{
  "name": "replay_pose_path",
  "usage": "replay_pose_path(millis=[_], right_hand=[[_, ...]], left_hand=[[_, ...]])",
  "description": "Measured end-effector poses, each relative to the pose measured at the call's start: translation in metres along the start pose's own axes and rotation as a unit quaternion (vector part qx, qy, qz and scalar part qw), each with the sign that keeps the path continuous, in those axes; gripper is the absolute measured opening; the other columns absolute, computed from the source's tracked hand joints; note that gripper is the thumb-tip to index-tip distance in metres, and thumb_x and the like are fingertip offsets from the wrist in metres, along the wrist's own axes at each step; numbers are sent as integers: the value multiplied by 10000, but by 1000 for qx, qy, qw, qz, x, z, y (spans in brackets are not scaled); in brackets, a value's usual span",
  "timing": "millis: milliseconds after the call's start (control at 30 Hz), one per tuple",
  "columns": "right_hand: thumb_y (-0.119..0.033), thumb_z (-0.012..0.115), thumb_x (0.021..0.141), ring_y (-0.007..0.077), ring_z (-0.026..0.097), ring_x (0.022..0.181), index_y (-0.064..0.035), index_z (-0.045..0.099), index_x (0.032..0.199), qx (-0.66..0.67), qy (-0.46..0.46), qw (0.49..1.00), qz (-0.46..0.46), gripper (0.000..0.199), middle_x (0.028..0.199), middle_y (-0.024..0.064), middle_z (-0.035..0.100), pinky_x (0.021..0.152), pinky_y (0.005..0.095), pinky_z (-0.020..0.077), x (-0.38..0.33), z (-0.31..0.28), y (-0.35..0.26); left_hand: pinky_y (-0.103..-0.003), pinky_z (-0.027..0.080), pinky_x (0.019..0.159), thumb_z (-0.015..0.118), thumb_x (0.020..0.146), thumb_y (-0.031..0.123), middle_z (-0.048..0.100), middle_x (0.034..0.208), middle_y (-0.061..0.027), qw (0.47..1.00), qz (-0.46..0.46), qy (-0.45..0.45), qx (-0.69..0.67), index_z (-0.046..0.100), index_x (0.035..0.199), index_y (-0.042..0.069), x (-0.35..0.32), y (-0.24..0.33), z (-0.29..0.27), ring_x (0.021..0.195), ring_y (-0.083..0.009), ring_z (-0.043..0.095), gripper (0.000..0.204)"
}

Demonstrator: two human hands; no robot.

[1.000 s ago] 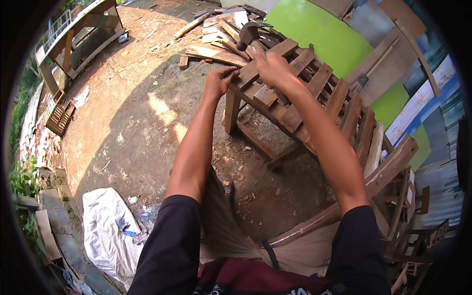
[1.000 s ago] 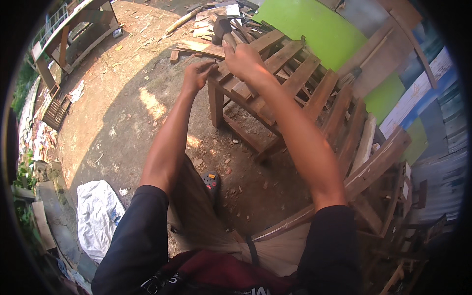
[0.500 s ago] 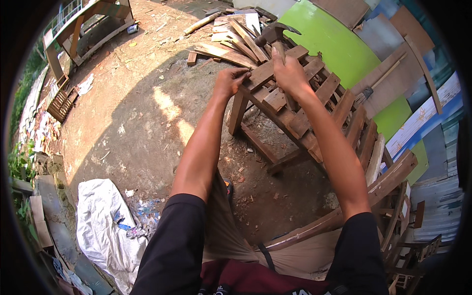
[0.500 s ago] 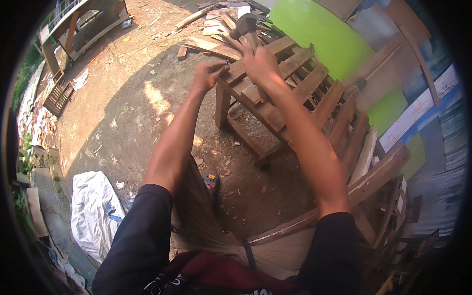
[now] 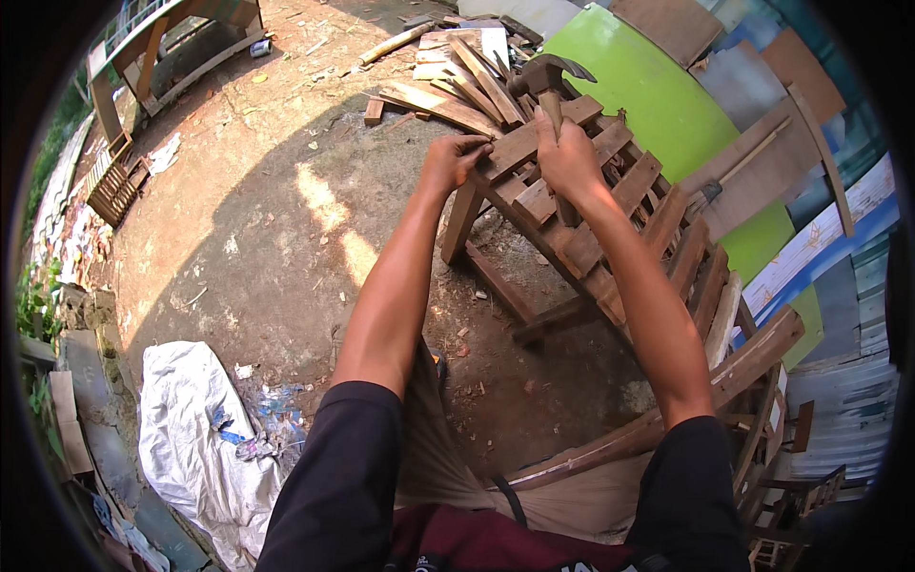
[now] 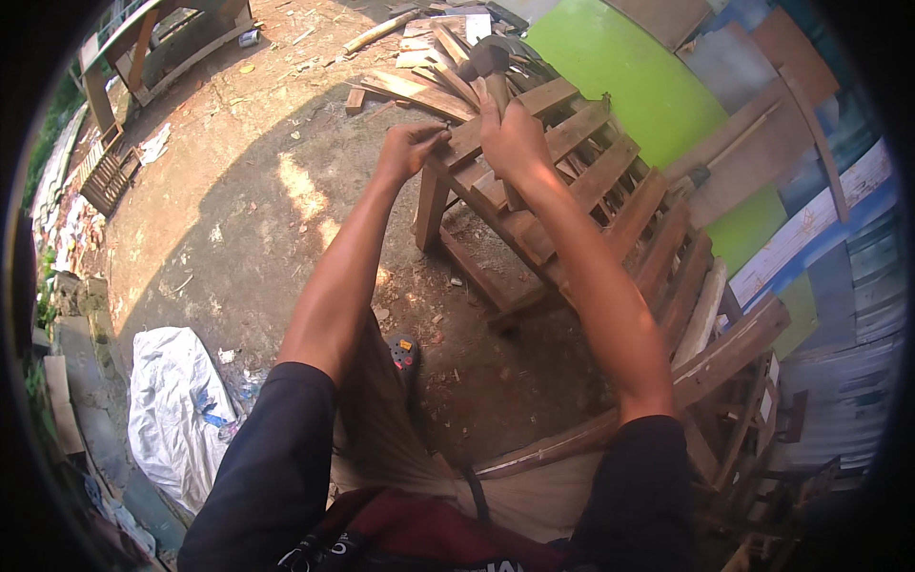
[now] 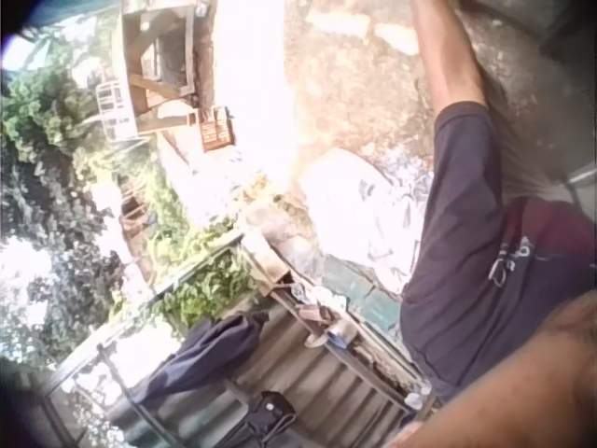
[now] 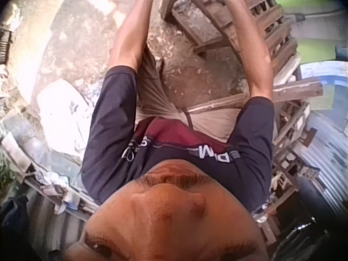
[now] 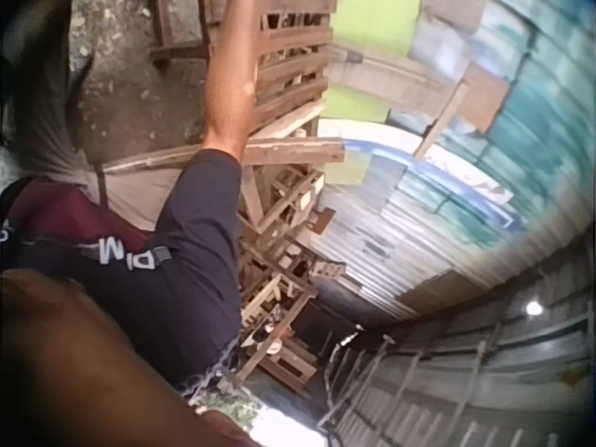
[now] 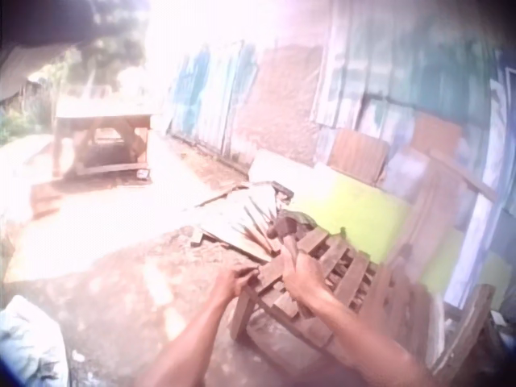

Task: The person uses a hammer to pry apart a wooden pallet, removing individual planks. They then use a hand saw to cut a detached plank into smaller pieces.

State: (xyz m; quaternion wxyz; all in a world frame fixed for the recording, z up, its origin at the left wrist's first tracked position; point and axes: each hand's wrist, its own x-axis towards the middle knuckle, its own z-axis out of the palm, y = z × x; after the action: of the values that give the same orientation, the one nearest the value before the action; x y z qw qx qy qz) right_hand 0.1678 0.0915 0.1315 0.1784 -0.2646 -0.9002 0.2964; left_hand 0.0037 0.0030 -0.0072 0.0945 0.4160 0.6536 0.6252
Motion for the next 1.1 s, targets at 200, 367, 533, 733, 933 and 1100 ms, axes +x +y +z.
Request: replay_pose_path(millis=[200,367,533,733,933,1100], right_hand=[[-489,441,1024,320,656,540,55,607,873,31,17,999,18,588,650,187,630,543,434,533,-7,-8,-18],[-503,434,1035,223,582,470,-4,551,803,-41,-49,996,57,563,608,97,569,453,382,470,0,-8,-6],[-532,439,1031,194,548,445,-23,541,775,-40,-63,996,46,580,579,67,534,440,380,451,-7,0,-2],[-529,437,1028,243,586,493,12,593,824,-50,43,997,-35,599,609,105,577,503,402,469,-3,6,-5],[-537,444,1025,254,596,496,9,578,767,0,99,995,-30,618,575,115,560,501,409,467,3,7,2],[-531,436,1029,303,626,538,29,593,777,-27,-94,992,75,633,604,151,594,530,431,483,-2,-20,-16]], left_hand=[[-297,547,715,744,884,159,765,932,-132,999,28,19,21,756,1069,44,3,-5,-6,784,-153,728,217],[-284,547,796,730,915,166,772,976,-110,1000,-10,-9,5,747,1093,-1,0,-2,-6,871,-132,709,245],[-277,546,786,728,917,164,771,974,-107,1000,-15,-11,0,744,1092,-4,-3,3,-6,867,-131,708,243],[-286,551,779,729,917,165,771,974,-111,1000,-24,-4,-18,740,1095,-5,-4,3,-7,872,-133,711,247],[-304,550,764,751,891,187,764,941,-132,998,43,52,18,756,1076,29,-5,0,1,833,-162,708,244],[-386,518,692,798,811,169,683,792,-136,968,97,121,195,797,1000,104,-14,3,7,708,-277,621,199]])
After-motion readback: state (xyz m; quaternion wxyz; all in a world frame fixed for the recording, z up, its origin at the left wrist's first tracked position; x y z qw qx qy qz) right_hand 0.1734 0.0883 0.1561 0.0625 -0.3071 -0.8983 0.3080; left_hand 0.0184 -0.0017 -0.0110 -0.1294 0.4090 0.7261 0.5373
